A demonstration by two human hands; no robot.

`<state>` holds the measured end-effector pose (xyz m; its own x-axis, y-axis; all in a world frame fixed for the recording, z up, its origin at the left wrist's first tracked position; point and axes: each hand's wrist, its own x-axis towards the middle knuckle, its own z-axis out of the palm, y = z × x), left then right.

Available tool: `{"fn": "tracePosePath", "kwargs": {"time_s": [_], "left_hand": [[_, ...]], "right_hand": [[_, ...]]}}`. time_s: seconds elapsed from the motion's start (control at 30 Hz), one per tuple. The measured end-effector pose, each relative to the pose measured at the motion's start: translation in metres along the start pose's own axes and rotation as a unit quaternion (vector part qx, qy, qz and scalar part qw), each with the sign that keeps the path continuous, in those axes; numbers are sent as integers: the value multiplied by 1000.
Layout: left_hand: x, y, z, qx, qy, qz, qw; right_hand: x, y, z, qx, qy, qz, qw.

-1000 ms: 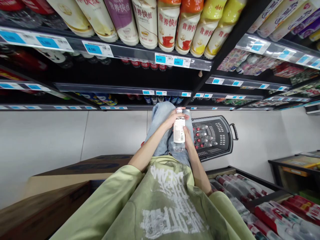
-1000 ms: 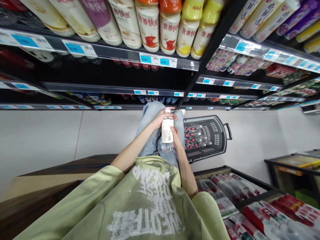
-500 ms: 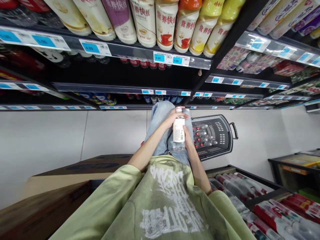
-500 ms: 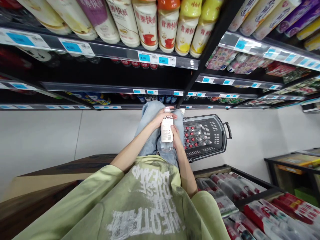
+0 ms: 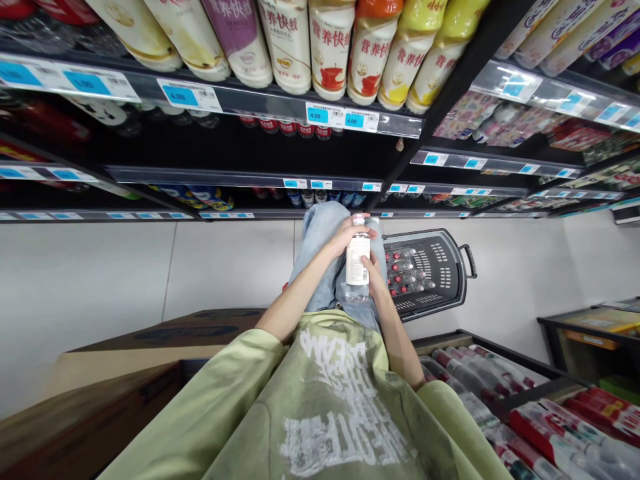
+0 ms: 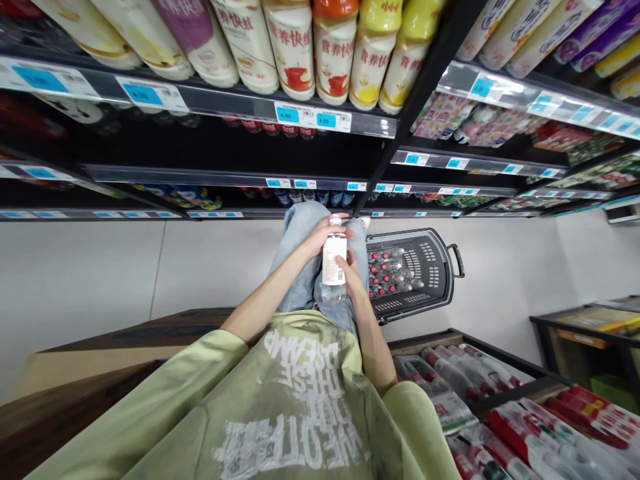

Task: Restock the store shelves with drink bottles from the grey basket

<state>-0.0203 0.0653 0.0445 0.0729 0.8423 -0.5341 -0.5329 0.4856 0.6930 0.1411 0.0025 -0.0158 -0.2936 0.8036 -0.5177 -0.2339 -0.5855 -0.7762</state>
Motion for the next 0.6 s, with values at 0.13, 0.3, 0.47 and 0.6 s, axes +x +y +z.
{"fn": "tracePosePath", "kwargs": {"time_s": [0.13, 0.3, 0.47, 0.6], "left_hand": [[-3, 4, -1, -11, -13, -8, 1000], [-9, 10, -2, -11, -25, -17, 999], [-9, 9, -2, -5, -25, -20, 999], [-8, 8, -1, -3, -14, -21, 1000]], "right_hand": [[-3, -3, 2, 7, 10, -1, 1000], [-6, -11, 10, 34, -27, 15, 999], [-3, -16, 19, 37, -52, 33, 997], [-2, -12, 17, 17, -50, 35, 998]]}}
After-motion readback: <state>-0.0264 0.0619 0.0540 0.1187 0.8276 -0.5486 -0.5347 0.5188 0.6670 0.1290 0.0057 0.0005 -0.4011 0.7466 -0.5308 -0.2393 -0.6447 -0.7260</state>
